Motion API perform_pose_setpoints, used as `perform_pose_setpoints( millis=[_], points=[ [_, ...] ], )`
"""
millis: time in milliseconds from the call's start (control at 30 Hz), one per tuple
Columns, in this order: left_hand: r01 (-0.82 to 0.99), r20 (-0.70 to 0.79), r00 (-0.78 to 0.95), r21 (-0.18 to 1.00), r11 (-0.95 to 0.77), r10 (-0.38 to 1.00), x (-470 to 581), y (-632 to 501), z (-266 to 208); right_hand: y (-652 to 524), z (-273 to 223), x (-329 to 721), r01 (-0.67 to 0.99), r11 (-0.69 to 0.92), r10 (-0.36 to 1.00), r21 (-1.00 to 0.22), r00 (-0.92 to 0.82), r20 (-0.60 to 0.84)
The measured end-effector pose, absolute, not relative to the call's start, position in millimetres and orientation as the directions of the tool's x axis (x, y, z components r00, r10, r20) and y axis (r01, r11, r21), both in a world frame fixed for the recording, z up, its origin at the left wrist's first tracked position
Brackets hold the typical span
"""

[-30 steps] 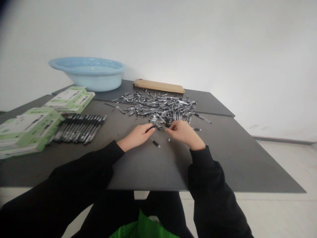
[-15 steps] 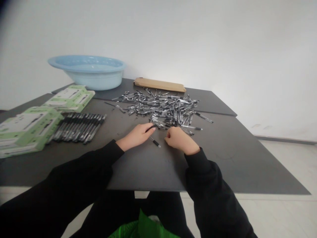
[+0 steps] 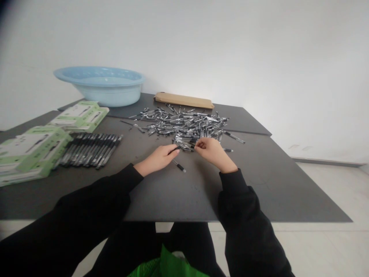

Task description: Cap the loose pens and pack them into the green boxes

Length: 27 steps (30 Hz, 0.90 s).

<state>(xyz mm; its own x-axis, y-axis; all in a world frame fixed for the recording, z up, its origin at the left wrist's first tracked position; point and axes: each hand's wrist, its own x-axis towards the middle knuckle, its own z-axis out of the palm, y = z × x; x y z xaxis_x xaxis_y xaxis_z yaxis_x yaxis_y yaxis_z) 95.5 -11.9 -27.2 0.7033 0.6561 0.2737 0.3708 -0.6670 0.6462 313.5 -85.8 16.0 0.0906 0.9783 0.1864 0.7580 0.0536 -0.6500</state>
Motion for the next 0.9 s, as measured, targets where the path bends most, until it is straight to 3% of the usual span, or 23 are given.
perform_pose_setpoints(
  millis=[100, 300, 733, 900],
  points=[
    [0.36, 0.276, 0.704, 0.656, -0.663, 0.655, 95.0, -12.3, -26.2, -81.5, 15.0, 317.3, 0.606, 0.082, 0.96, -0.791, 0.166, 0.227],
    [0.32, 0.278, 0.714, 0.687, -0.652, 0.643, 93.1, -14.5, -22.5, -76.3, 10.3, 306.6, 0.34, 0.16, 0.92, -0.927, 0.288, 0.265],
    [0.283, 0.286, 0.716, 0.715, -0.64, 0.636, 93.6, -15.3, -22.9, -68.7, -7.2, 288.1, 0.017, 0.168, 0.954, -0.986, 0.248, 0.167],
    [0.277, 0.295, 0.714, 0.714, -0.643, 0.635, 94.0, -14.2, -24.2, -71.7, -2.4, 287.5, -0.021, 0.158, 0.963, -0.987, 0.223, 0.15]
  ],
)
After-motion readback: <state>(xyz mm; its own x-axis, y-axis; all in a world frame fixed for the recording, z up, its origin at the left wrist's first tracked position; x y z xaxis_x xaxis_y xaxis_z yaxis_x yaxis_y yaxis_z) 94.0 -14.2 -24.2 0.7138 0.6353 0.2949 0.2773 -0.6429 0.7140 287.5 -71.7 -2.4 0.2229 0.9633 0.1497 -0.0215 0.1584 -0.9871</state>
